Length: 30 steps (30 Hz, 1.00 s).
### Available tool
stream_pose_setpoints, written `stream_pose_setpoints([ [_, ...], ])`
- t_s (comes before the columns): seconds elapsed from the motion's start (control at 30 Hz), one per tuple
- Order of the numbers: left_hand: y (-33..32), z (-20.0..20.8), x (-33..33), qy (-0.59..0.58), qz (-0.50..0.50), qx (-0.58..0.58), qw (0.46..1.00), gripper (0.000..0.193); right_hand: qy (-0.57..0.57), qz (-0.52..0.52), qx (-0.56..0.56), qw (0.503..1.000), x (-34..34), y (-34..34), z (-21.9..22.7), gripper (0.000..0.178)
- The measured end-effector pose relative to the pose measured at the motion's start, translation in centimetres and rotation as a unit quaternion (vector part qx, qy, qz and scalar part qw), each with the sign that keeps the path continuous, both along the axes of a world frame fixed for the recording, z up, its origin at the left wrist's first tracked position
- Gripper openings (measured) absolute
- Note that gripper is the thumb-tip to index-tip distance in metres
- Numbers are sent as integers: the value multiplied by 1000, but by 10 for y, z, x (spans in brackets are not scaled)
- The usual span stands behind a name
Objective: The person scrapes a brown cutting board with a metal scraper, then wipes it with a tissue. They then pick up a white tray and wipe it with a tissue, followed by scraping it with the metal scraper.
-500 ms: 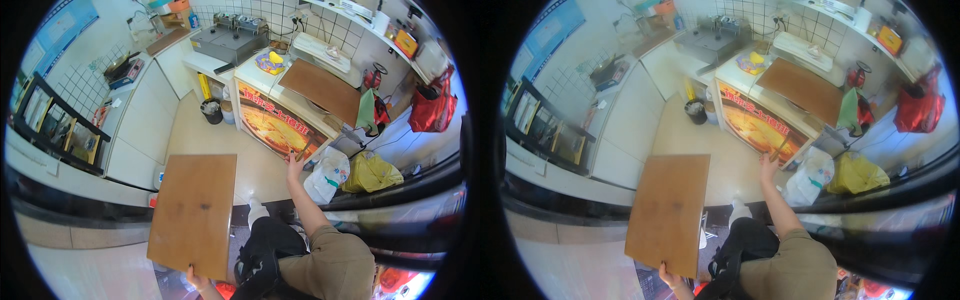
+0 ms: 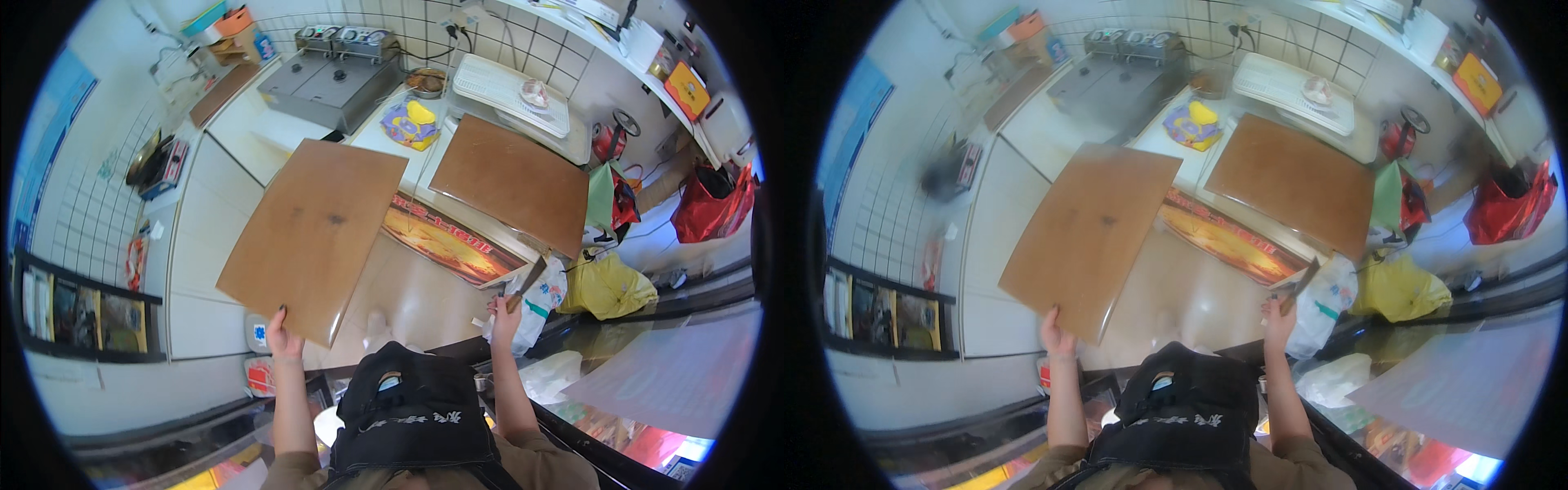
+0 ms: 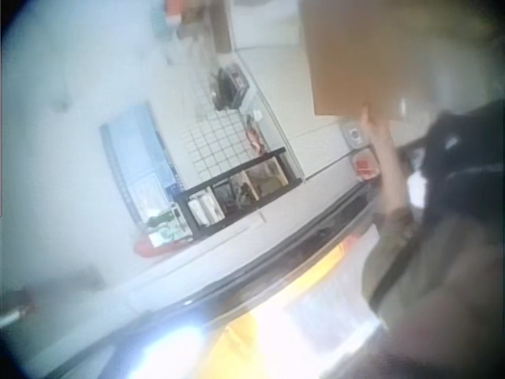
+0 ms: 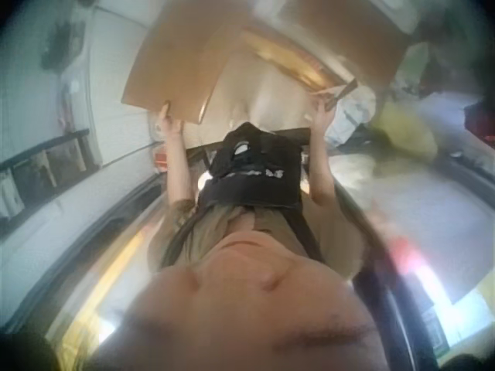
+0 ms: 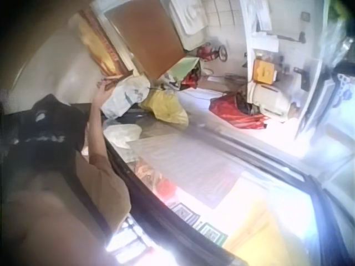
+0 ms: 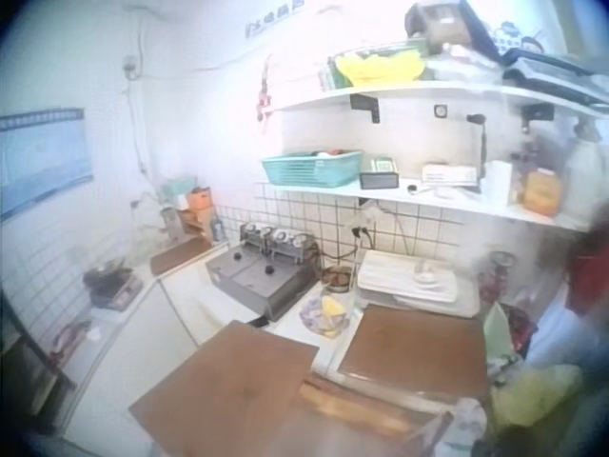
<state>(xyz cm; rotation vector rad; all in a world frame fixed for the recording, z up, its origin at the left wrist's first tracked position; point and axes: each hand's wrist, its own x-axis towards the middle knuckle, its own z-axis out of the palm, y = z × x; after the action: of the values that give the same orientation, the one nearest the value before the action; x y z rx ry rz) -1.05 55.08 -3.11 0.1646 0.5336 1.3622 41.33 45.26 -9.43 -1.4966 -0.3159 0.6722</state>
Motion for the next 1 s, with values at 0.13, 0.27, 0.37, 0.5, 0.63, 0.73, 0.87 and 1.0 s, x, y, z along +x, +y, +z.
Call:
stream_pose_setpoints([
  [0.13,131,-10,49,-20,-83,37,996,38,-7,-107,-7,994,18,-11,-4,10],
  [0.27,244,-40,104,-10,-143,18,990,39,-22,-214,-21,976,12,-6,11,12],
  [0.37,310,-64,126,1,-178,21,984,40,-44,-278,-6,960,-6,0,10,11],
  [0.5,332,-89,122,-3,-220,26,975,42,-36,-377,-5,926,-42,23,36,10],
  [0.63,334,-84,58,-57,-267,-28,962,42,-86,-366,-38,926,-70,49,47,9],
  [0.73,356,-85,0,-66,-266,28,961,42,-62,-339,-44,938,-75,80,46,9],
  [0.87,385,-29,-33,-5,-269,82,960,43,-50,-312,-26,948,-78,116,51,14],
  [1.0,407,27,2,35,-303,132,943,41,-25,-318,-11,948,-89,131,59,10],
])
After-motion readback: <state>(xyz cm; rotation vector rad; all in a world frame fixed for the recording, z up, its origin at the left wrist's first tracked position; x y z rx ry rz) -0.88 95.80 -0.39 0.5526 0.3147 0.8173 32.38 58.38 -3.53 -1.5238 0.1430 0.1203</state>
